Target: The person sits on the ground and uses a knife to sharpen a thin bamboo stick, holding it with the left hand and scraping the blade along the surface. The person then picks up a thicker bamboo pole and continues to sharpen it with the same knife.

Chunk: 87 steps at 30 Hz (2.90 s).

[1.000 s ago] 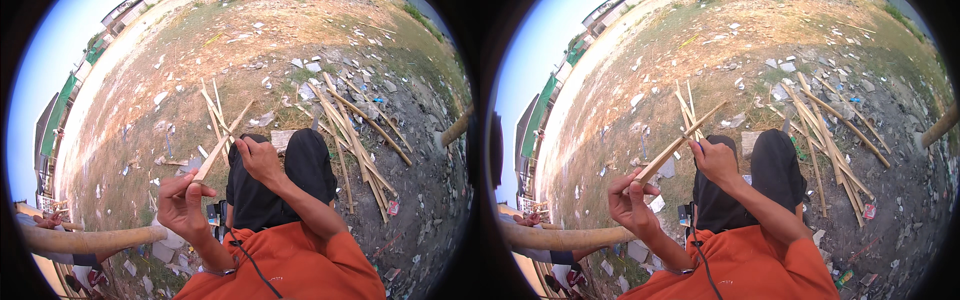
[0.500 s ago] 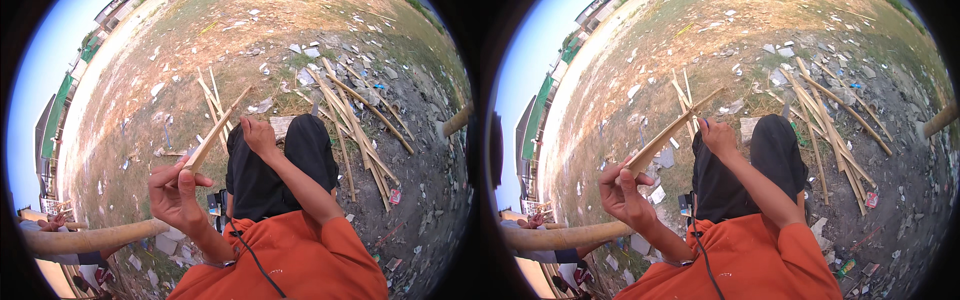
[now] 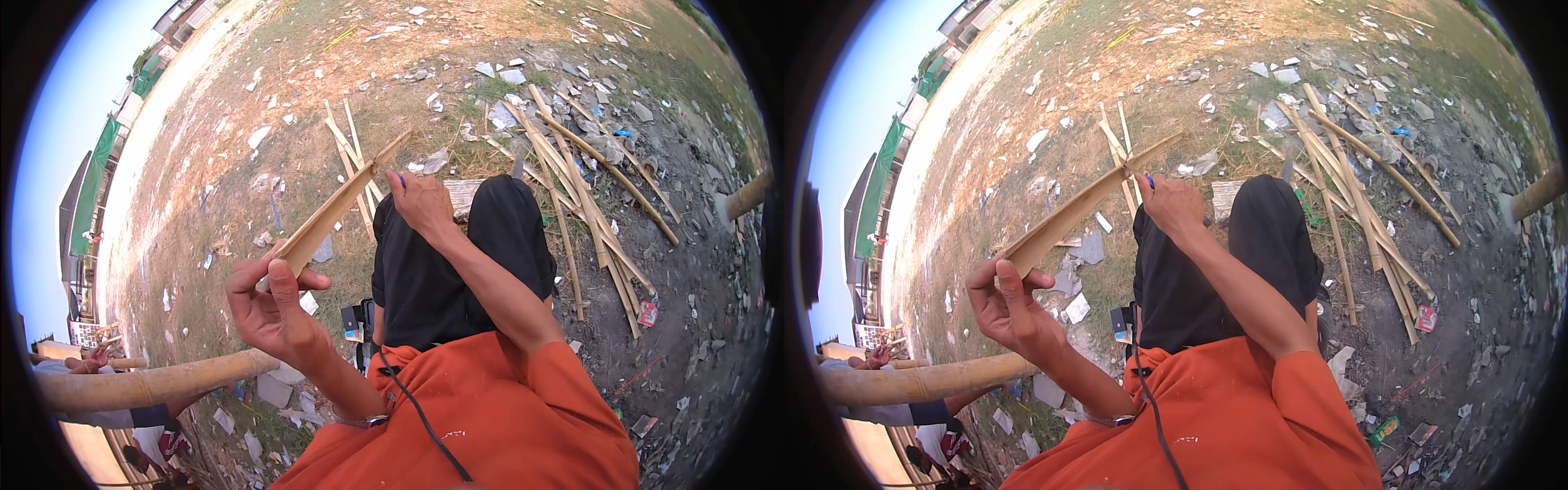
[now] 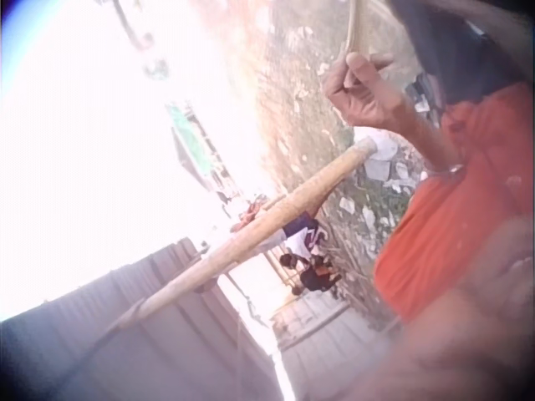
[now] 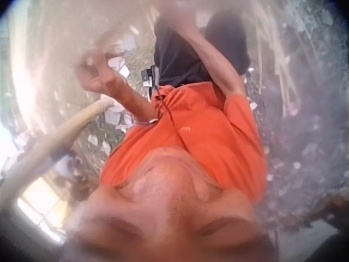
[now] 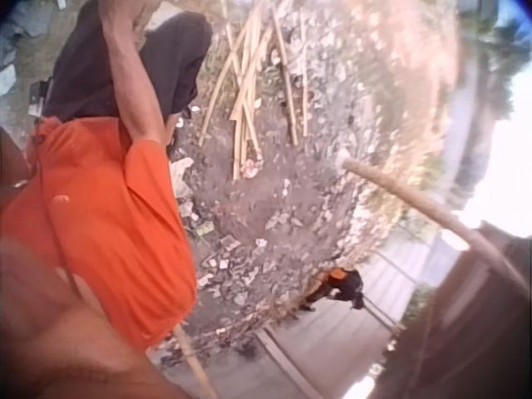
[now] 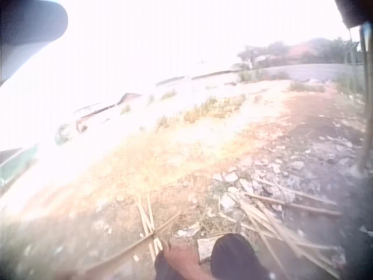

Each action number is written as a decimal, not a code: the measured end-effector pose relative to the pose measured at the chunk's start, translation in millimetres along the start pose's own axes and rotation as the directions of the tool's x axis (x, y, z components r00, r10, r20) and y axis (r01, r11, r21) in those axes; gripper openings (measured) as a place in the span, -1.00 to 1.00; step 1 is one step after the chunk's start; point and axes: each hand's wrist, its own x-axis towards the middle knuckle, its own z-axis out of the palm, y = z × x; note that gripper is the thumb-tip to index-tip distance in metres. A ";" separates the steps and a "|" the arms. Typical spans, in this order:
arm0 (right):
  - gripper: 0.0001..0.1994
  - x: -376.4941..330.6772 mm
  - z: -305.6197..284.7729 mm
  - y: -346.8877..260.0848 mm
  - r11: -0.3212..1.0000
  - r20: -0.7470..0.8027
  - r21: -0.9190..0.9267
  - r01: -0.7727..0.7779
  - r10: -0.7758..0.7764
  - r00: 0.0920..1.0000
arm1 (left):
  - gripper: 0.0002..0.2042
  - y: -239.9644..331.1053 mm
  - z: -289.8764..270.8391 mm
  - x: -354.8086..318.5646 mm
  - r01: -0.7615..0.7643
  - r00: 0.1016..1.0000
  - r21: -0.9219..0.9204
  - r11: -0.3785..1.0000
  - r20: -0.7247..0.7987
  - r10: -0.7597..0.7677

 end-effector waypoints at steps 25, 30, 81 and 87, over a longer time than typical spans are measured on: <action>-0.62 -72.1 -129.0 -95.5 0.775 0.092 0.621 0.119 -0.223 0.971 | -0.87 4.5 18.2 -4.3 -0.002 0.997 -0.049 0.999 0.078 0.006; -0.61 -70.0 -139.8 -95.4 0.835 0.157 0.541 0.100 -0.217 0.963 | -0.87 6.5 13.8 -8.1 -0.011 0.995 -0.004 1.000 0.101 0.011; -0.66 -80.7 -142.4 -81.3 0.857 0.184 0.513 0.040 -0.155 0.971 | -0.90 12.4 14.9 -8.1 -0.023 0.982 0.011 1.000 0.189 0.021; -0.64 -79.8 -127.6 -81.1 0.835 0.125 0.540 0.104 -0.201 0.972 | -0.89 8.7 11.3 -8.8 -0.027 0.983 0.020 0.999 0.180 0.023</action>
